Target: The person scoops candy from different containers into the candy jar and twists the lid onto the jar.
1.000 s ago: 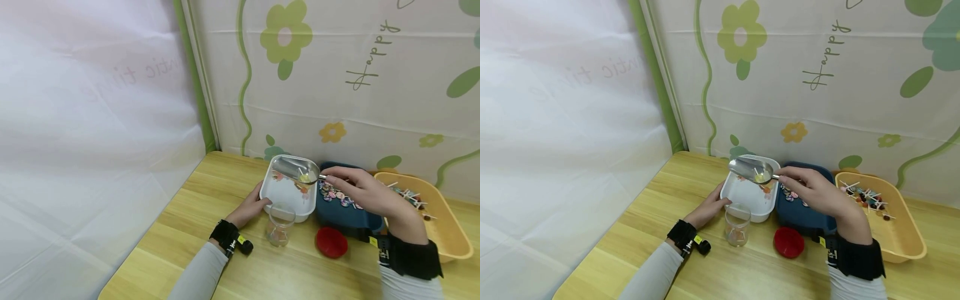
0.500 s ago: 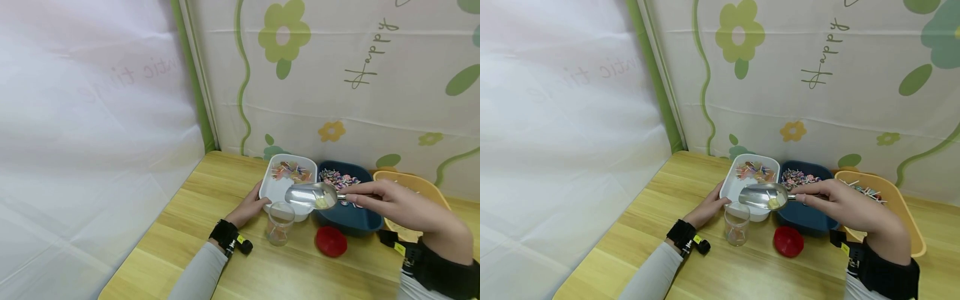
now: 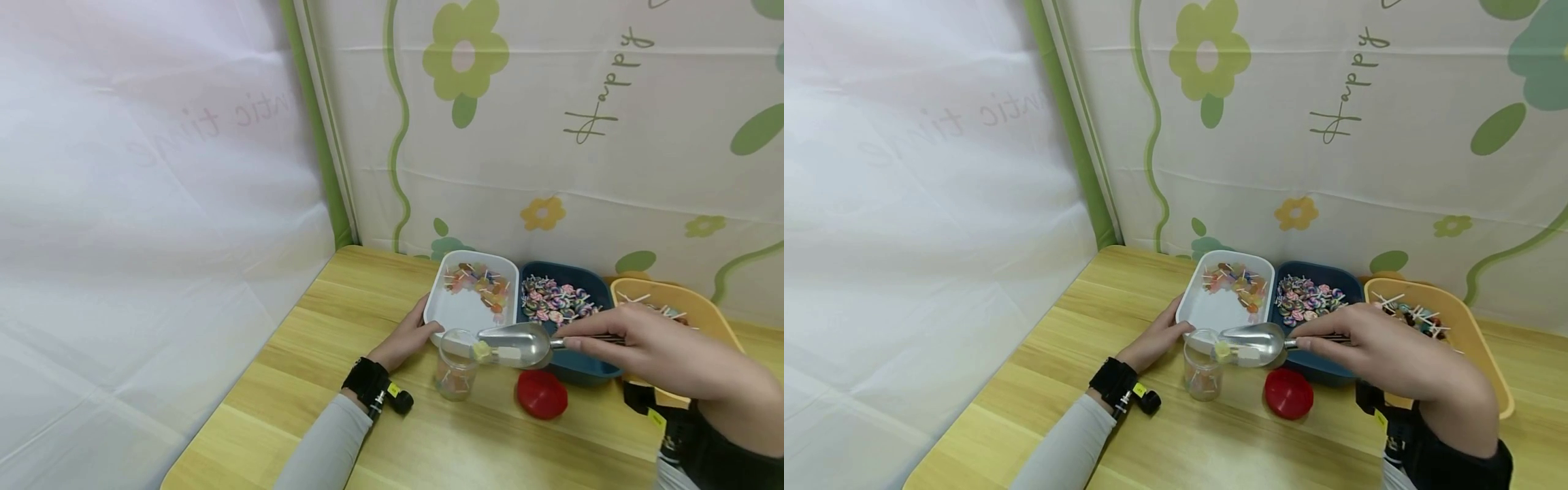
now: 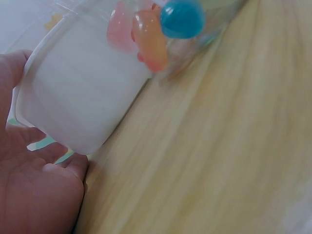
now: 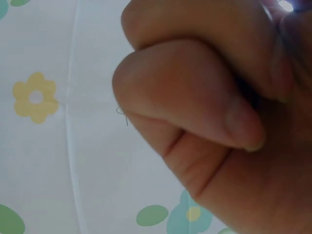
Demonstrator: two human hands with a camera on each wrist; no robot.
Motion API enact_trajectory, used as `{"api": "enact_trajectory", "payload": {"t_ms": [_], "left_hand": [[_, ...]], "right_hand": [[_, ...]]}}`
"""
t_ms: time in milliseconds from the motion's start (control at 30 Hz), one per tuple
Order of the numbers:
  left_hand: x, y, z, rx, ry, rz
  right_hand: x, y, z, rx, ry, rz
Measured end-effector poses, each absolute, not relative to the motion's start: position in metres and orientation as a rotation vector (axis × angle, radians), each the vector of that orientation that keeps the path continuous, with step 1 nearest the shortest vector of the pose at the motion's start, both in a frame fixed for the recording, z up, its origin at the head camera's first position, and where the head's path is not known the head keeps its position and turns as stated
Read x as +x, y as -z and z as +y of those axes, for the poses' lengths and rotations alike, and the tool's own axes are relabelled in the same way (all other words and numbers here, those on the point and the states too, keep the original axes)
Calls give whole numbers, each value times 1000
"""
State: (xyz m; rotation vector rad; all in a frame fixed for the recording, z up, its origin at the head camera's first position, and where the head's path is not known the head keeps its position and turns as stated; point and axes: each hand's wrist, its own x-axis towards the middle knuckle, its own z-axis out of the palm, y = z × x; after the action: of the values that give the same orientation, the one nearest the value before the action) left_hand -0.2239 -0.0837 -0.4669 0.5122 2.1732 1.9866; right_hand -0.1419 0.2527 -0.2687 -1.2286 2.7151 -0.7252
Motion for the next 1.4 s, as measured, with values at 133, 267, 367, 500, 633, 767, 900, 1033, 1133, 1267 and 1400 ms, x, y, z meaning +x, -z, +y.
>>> {"api": "enact_trajectory", "payload": {"t_ms": [133,267,367,500,633,767,900,1033,1133,1267,1400], "left_hand": [[-223,465,-84,504,-1989,2169],[-220,457,-84,505,-1986,2162],[-213,447,-84,509,-1975,2169],[-206,439,-83,497,-1985,2178],[-204,438,-83,502,-1999,2168],[-205,438,-84,524,-1994,2154],[-206,438,-84,537,-1988,2143],[-206,439,-84,545,-1977,2145],[-206,439,-84,551,-1974,2146],[-206,439,-84,545,-1979,2151],[-205,437,-83,520,-1987,2171]], "right_hand": [[-140,267,251,-1222,705,2733],[-140,266,252,-1208,719,2711],[-141,267,253,-1215,755,2666],[-140,265,253,-1224,767,2643],[-140,263,254,-1242,710,2712],[-142,264,254,-1179,681,2792],[-148,266,254,-1130,723,2871],[-156,268,250,-1110,709,2982],[-161,269,245,-1043,641,3029],[-168,273,235,-978,591,3014],[-178,279,225,-978,596,2964]]}}
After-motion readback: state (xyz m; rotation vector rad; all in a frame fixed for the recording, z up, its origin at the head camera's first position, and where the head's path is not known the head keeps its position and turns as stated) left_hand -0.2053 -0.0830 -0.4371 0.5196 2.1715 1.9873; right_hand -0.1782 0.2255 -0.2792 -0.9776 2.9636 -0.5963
